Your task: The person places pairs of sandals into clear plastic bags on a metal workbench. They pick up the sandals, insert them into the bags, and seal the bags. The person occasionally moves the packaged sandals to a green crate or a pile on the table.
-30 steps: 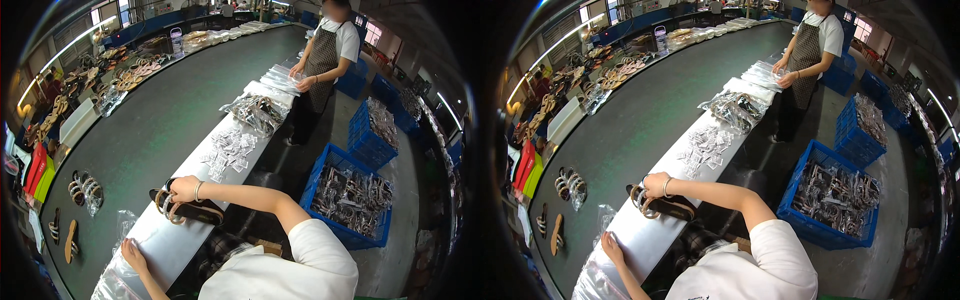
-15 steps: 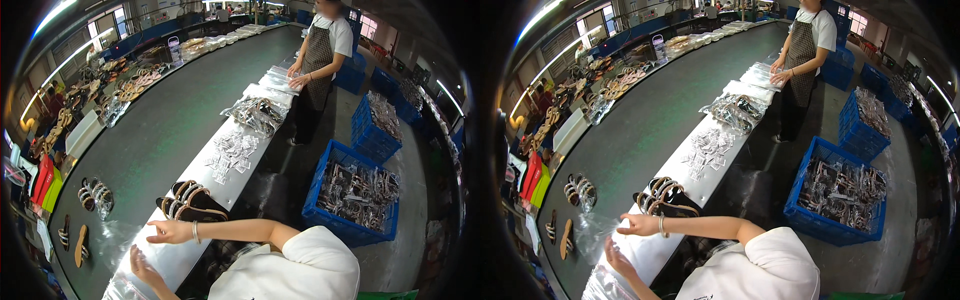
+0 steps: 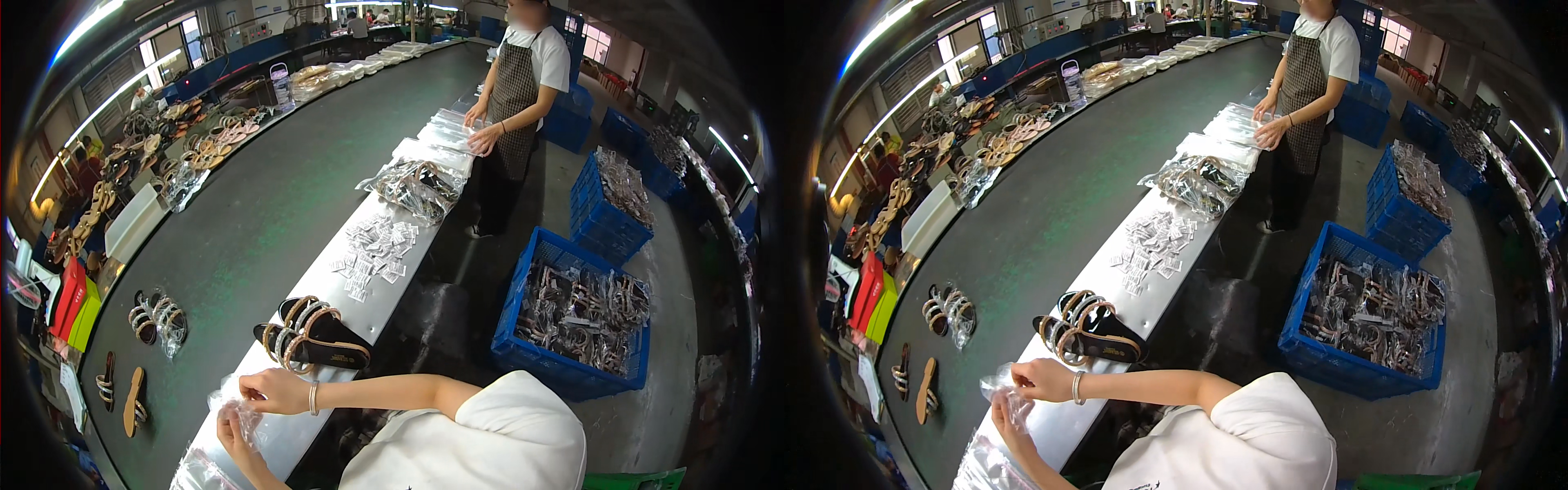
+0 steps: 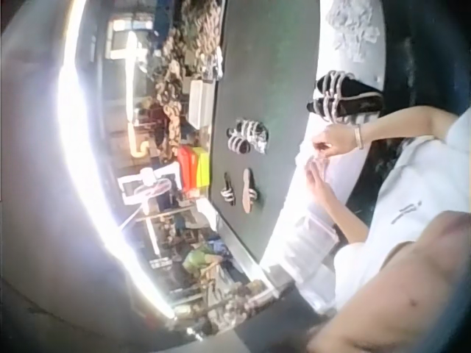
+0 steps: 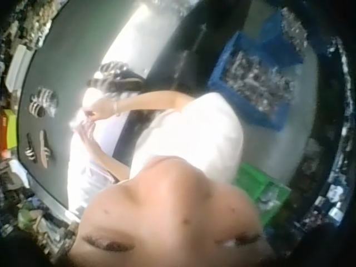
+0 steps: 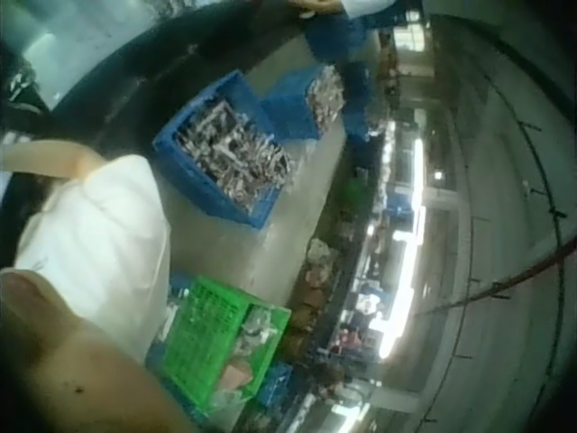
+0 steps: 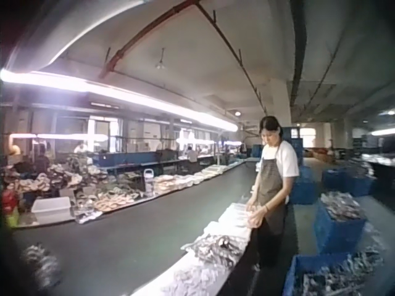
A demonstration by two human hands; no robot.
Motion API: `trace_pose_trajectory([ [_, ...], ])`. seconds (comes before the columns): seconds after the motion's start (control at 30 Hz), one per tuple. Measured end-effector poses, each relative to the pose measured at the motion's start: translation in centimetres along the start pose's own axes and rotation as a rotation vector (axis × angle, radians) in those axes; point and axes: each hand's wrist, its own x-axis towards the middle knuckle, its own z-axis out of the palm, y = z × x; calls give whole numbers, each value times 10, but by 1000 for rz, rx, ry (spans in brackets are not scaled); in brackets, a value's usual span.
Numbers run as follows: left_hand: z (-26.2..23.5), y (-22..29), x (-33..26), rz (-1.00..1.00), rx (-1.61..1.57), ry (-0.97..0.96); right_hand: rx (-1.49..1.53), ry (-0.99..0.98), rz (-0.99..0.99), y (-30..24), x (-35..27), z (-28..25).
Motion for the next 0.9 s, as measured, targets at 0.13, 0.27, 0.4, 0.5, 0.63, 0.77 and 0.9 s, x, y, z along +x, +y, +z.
trace_pose_trajectory([
  [0.13,-12,-8,-1,-6,-69,83,-164,64,-37,6,-5,-8],
  [0.27,-19,-8,-4,-11,-692,122,-156,85,128,18,-9,-7],
  [0.4,-17,-20,5,-205,-1479,-1,-44,178,206,50,-16,-27],
  [0.5,-7,-5,-1,-170,-1414,-232,122,184,225,42,-17,-22],
  [0.63,-22,37,-23,59,-1099,294,-150,230,261,11,-51,-48],
  [0.77,-79,52,-66,782,-337,285,-882,389,186,27,-87,-88],
  [0.9,-39,13,-23,216,236,185,-994,103,311,62,-92,-89],
])
